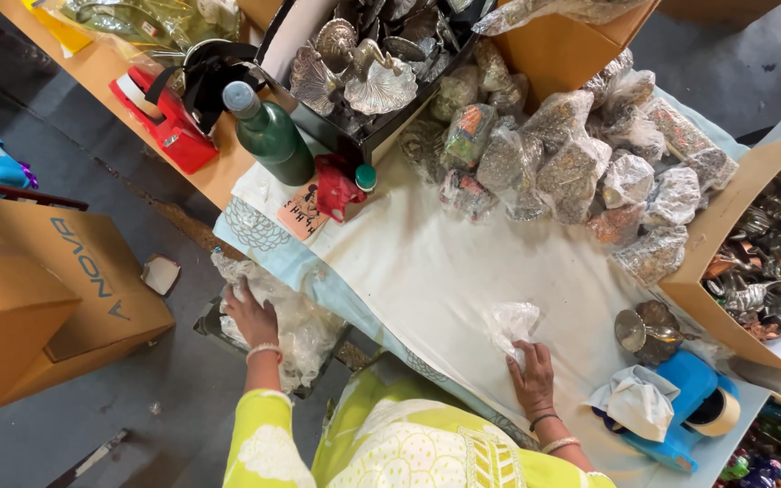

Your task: The person wraps small decorative figurines in bubble wrap. They pick up a figurine, place it on a sheet of bubble wrap, and fold the material around it to create a protective package. The person then places the wrapped item into a pile of other wrapped items on the table.

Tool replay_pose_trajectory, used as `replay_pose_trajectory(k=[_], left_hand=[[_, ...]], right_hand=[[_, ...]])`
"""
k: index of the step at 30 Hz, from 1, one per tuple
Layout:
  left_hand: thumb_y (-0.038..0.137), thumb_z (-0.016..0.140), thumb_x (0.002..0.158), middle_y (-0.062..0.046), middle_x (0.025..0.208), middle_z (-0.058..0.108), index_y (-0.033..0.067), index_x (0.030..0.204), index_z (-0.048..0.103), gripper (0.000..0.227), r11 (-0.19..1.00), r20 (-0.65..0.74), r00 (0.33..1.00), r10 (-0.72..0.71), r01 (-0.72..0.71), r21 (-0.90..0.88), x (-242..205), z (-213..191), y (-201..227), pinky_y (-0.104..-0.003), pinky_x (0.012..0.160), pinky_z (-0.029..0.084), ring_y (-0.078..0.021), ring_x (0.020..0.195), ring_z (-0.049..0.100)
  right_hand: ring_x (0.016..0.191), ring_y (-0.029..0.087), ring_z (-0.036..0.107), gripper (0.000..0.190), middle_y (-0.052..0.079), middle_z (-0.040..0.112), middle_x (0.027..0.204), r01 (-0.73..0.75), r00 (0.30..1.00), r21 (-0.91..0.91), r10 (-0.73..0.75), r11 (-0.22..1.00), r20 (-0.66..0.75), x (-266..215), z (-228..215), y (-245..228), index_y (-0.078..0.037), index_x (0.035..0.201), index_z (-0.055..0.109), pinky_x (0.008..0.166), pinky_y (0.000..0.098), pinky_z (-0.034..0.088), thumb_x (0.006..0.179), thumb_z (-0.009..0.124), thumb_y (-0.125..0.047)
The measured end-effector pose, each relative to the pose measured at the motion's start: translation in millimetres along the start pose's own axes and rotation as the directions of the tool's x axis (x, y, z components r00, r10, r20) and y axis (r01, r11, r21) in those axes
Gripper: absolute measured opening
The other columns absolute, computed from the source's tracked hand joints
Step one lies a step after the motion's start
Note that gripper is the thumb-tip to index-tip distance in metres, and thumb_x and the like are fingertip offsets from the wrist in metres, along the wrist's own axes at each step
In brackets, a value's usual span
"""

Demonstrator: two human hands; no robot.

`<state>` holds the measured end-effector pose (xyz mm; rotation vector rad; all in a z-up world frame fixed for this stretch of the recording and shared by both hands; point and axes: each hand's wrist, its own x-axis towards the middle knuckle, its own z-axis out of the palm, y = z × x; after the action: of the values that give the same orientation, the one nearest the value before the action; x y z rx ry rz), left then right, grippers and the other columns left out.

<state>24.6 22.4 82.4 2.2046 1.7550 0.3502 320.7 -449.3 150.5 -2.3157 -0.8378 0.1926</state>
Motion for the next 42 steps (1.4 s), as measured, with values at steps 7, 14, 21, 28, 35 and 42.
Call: replay_pose_trajectory(k=[7, 14, 21, 28, 35, 42], left_hand=[[0.037, 0.089, 0.07, -0.017, 0.142, 0.051, 0.0101, 0.141, 0.052, 0.084, 0.948, 0.288, 0.958, -0.018, -0.075, 0.31, 38.1, 84.0, -45.6, -0.056, 0.12, 0.025, -0.0435, 0.144, 0.037], [0.034, 0.074, 0.093, -0.021, 0.128, 0.066, 0.0092, 0.134, 0.059, 0.051, 0.998, 0.443, 0.896, 0.003, 0.023, -0.054, 32.1, 106.5, -73.2, -0.053, 0.11, 0.05, -0.0428, 0.12, 0.064], [0.0, 0.088, 0.058, -0.028, 0.16, 0.021, 0.014, 0.159, 0.032, 0.116, 0.985, 0.158, 0.984, -0.078, 0.101, -0.139, 50.1, 32.8, 3.1, -0.055, 0.104, 0.043, -0.0586, 0.129, 0.039], [0.018, 0.081, 0.083, -0.011, 0.138, 0.058, 0.0084, 0.121, 0.066, 0.042, 0.95, 0.367, 0.927, 0.076, -0.179, 0.256, 53.9, 118.1, -78.6, -0.053, 0.116, 0.045, -0.0455, 0.131, 0.052], [0.004, 0.071, 0.087, -0.031, 0.135, 0.049, -0.0022, 0.138, 0.048, 0.056, 0.997, 0.222, 0.974, 0.036, -0.019, -0.081, 26.2, 80.7, -54.6, -0.057, 0.098, 0.049, -0.0506, 0.12, 0.052], [-0.003, 0.075, 0.07, -0.027, 0.156, 0.033, 0.0031, 0.152, 0.041, 0.089, 0.998, 0.108, 0.994, 0.0, -0.007, 0.067, 46.6, 37.5, -14.9, -0.054, 0.097, 0.047, -0.0527, 0.122, 0.041]], right_hand=[[0.098, 0.036, 0.057, 0.029, 0.016, 0.057, 0.102, -0.014, 1.0, -0.017, 0.014, 1.0, -0.006, 0.1, 0.6, -1.5, -0.01, 0.115, 0.062, 0.087, 0.0447, 0.048, 0.088, 0.069, -0.016], [0.097, 0.036, 0.058, 0.029, 0.016, 0.057, 0.101, -0.015, 1.0, -0.013, 0.015, 1.0, -0.008, 0.4, -0.9, -4.3, -0.01, 0.114, 0.062, 0.086, 0.0441, 0.049, 0.087, 0.069, -0.016], [0.097, 0.035, 0.058, 0.029, 0.016, 0.057, 0.101, -0.02, 1.0, -0.03, 0.02, 0.999, -0.006, 0.4, 2.1, 0.6, -0.009, 0.114, 0.062, 0.086, 0.0437, 0.049, 0.087, 0.069, -0.015], [0.097, 0.035, 0.058, 0.029, 0.015, 0.058, 0.101, -0.004, 1.0, -0.031, 0.004, 1.0, -0.005, 3.2, -1.3, -4.1, -0.009, 0.115, 0.062, 0.086, 0.0433, 0.049, 0.087, 0.068, -0.012], [0.097, 0.035, 0.058, 0.029, 0.014, 0.058, 0.099, -0.003, 1.0, -0.043, 0.003, 0.999, -0.003, 1.7, -0.6, -2.7, -0.009, 0.115, 0.062, 0.086, 0.043, 0.049, 0.087, 0.069, -0.012], [0.096, 0.034, 0.058, 0.029, 0.015, 0.058, 0.1, -0.027, 1.0, -0.039, 0.028, 0.999, 0.007, -1.7, 4.5, 5.4, -0.009, 0.115, 0.062, 0.085, 0.0427, 0.049, 0.087, 0.069, -0.013]])
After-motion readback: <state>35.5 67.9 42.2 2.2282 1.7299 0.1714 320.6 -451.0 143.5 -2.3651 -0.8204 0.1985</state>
